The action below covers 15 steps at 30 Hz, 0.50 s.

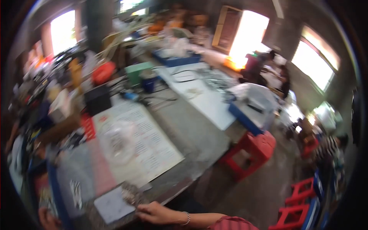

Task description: Inspecting and assembling small metal tweezers at a workshop station.

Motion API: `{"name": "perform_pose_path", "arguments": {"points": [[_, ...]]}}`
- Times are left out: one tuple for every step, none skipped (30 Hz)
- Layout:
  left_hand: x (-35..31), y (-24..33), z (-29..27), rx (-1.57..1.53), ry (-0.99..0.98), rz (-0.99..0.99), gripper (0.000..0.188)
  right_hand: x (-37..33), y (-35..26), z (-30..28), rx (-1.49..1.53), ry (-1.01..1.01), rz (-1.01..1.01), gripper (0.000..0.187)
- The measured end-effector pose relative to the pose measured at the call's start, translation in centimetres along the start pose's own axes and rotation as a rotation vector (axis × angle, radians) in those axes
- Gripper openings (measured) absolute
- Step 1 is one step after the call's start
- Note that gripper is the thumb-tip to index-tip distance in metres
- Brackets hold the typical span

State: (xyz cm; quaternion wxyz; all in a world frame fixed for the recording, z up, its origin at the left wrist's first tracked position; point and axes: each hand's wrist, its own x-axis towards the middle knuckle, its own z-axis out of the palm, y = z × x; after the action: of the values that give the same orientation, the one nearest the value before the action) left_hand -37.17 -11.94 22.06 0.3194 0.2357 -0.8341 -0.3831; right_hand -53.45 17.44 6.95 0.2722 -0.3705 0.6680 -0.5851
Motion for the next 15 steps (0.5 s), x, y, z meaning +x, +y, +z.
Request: {"name": "perform_pose_path", "arguments": {"points": [[-1.9,-0.2,0.0,0.094,-0.054,-0.220,0.021,-0.5,-0.5,-0.8,-0.043,-0.006,-0.016,0.017],[-3.6,1.1,1.3,0.010,-0.108,-0.208,0.017,-0.8,-0.3,-1.1,-0.065,-0.057,0.012,0.016],[-5.2,1.9,2.5,-0.124,-0.167,-0.212,0.015,-0.8,-1.3,-1.6,0.021,-0.135,0.102,0.017],[-6.2,1.4,1.2,-0.136,-0.131,-0.258,0.014,-1.4,-2.0,-2.6,0.059,-0.116,0.103,0.018],[-7.4,2.5,3.7,-0.221,-0.324,-0.477,0.015,-1.4,-2.4,-3.1,0.084,-0.110,0.114,0.018],[-9.2,0.2,3.6,-0.190,-0.374,-0.447,0.028,-1.4,-3.6,-4.3,0.098,-0.051,0.092,0.015],[-10.2,-0.1,3.9,-0.259,-0.299,-0.475,0.025,-1.1,-5.0,-5.1,0.107,-0.003,0.210,0.013],[-11.1,0.3,4.5,-0.332,-0.234,-0.494,0.024,-0.9,-5.3,-6.1,0.110,0.061,0.240,0.012],[-11.6,0.6,4.8,-0.389,-0.181,-0.545,0.018,-0.4,-6.0,-7.2,0.047,0.145,0.265,0.010],[-12.1,0.4,4.6,-0.386,-0.174,-0.557,0.018,0.2,-6.2,-8.0,0.027,0.236,0.170,0.010],[-12.5,0.0,4.4,-0.419,-0.173,-0.561,0.017,1.2,-6.4,-8.9,-0.028,0.247,0.114,0.011],[-12.8,-0.3,4.2,-0.453,-0.172,-0.564,0.015,2.0,-6.6,-9.6,0.014,0.256,0.170,0.011],[-13.0,-0.5,4.1,-0.454,-0.167,-0.574,0.015,3.3,-7.1,-9.7,0.004,0.280,0.187,0.011],[-13.1,-0.5,4.1,-0.494,-0.171,-0.560,0.013,4.5,-6.8,-9.9,-0.044,0.296,0.128,0.012],[-13.1,-0.6,4.2,-0.538,-0.181,-0.541,0.011,5.7,-6.3,-10.2,-0.096,0.317,0.067,0.012]]}}
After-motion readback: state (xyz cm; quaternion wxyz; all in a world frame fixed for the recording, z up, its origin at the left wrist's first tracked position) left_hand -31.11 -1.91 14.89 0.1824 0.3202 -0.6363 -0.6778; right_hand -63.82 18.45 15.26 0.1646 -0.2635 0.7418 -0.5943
